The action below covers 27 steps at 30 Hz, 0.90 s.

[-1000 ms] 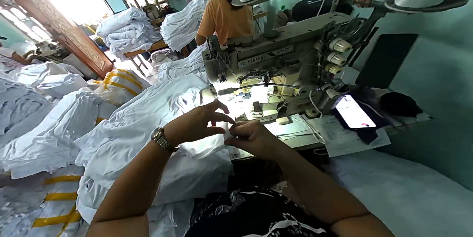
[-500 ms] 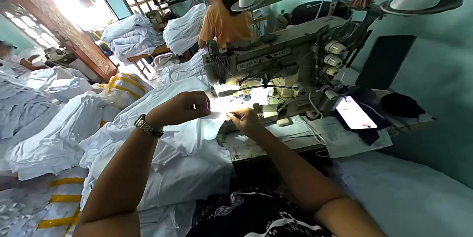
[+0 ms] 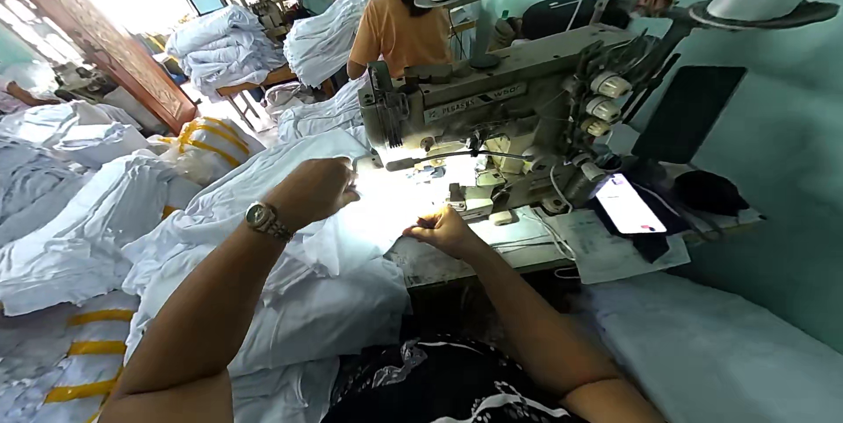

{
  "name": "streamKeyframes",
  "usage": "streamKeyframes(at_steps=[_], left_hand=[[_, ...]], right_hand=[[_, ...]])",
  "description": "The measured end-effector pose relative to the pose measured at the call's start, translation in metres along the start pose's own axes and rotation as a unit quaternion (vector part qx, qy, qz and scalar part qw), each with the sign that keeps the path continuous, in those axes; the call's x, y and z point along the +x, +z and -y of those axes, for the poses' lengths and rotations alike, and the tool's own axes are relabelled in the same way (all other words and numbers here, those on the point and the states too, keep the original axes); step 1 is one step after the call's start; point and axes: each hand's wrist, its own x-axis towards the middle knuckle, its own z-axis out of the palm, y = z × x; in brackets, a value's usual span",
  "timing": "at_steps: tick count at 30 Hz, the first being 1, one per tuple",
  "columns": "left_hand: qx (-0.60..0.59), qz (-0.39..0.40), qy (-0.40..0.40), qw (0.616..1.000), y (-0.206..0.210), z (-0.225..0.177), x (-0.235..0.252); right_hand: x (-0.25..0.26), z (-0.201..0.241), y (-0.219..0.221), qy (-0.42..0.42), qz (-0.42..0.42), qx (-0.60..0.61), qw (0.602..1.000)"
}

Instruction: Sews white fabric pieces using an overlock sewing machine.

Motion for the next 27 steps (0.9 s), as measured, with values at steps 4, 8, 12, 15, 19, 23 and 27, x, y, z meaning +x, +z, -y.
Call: streamKeyframes(at_steps=[4,8,12,15,19,23,27], left_hand=[[-0.074,0.03,0.083,0.993,0.01,-0.004,0.001],[-0.022,0.021,0.027,0.999,0.01,-0.017,-0.004],[0.018,-0.017,0.02,0.999,0.016,-0.017,-0.005],[0.03,-0.021,0.012,0.999,0.017,-0.013,-0.002],[-0.054,0.02,0.067,0.996,0.018,-0.006,-0.002],[0.069,-0.02,-0.002,0.997,0.02,-0.013,-0.002],[0.059,-0.013,0.003,0.998,0.018,-0.019,-0.003]], right_hand=[[-0.005,-0.003,0.007,-0.028,-0.012,-0.015,0.999],[-0.006,-0.003,0.008,-0.035,-0.024,-0.022,0.999],[-0.008,-0.001,0.01,-0.032,-0.018,-0.053,0.998],[-0.008,0.0,0.008,-0.037,-0.015,-0.06,0.997],[-0.009,0.002,0.006,-0.048,-0.008,-0.048,0.998],[-0.008,0.002,0.006,-0.06,0.001,-0.049,0.997],[-0.009,0.003,0.005,-0.066,0.008,-0.052,0.996]])
